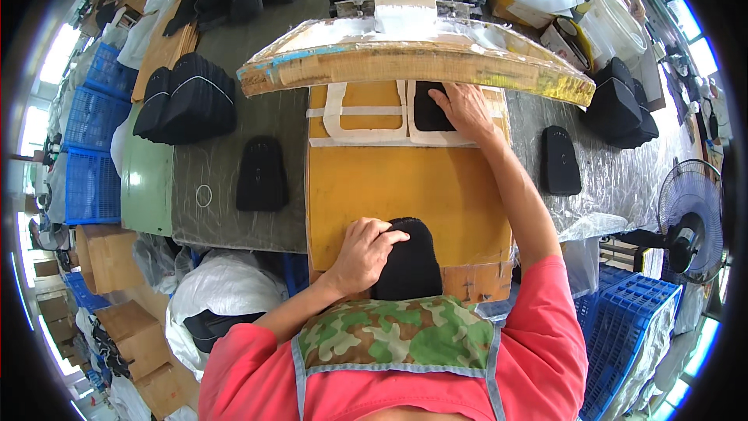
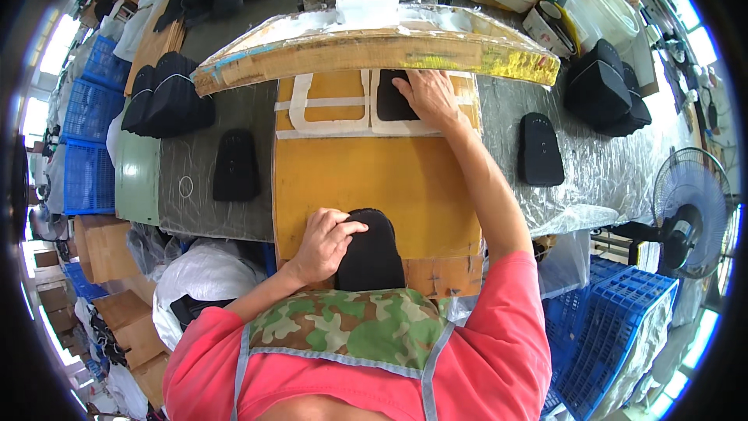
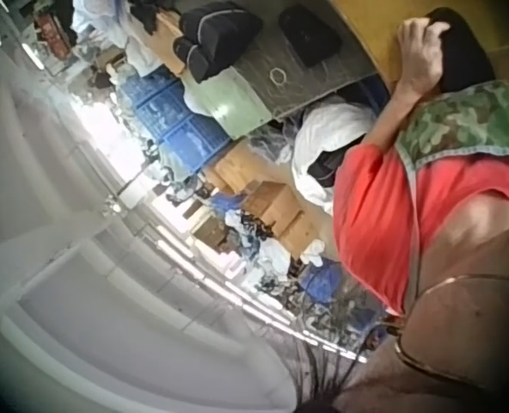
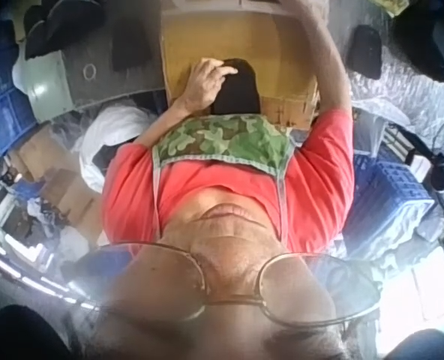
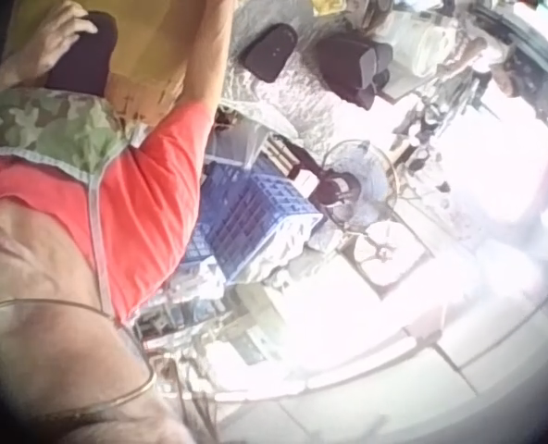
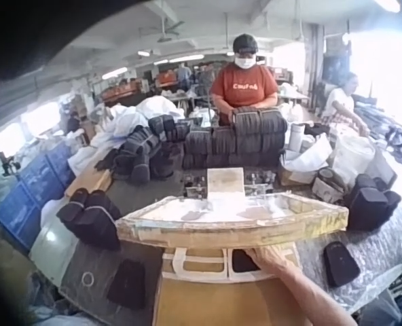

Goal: Applying a white substance to shoe component pieces using a manual screen printing press and squeegee.

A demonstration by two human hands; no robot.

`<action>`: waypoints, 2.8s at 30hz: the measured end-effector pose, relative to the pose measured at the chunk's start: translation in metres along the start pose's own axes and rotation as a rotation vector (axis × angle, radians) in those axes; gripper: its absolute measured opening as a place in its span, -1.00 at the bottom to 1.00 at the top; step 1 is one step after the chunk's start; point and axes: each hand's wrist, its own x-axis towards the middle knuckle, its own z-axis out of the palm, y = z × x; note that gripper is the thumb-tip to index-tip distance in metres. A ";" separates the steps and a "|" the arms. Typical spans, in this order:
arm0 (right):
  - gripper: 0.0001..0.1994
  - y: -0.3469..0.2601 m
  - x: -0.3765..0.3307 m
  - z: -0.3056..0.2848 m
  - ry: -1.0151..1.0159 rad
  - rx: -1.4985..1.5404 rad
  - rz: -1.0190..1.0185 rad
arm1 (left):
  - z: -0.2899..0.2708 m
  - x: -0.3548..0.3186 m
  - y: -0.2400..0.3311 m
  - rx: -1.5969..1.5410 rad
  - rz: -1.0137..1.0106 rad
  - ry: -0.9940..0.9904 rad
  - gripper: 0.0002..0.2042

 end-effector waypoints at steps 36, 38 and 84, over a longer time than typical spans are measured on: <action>0.01 -0.010 -0.002 0.001 -0.117 -0.067 -0.008 | -0.015 0.181 -0.152 0.566 -0.062 0.120 -0.44; 0.01 -0.009 -0.001 0.000 -0.146 -0.067 0.027 | -0.009 0.180 -0.148 0.619 -0.158 0.042 -0.39; -0.23 0.002 -0.007 -0.015 -0.120 -0.092 -0.037 | -0.016 0.172 -0.144 0.615 -0.072 0.054 -0.47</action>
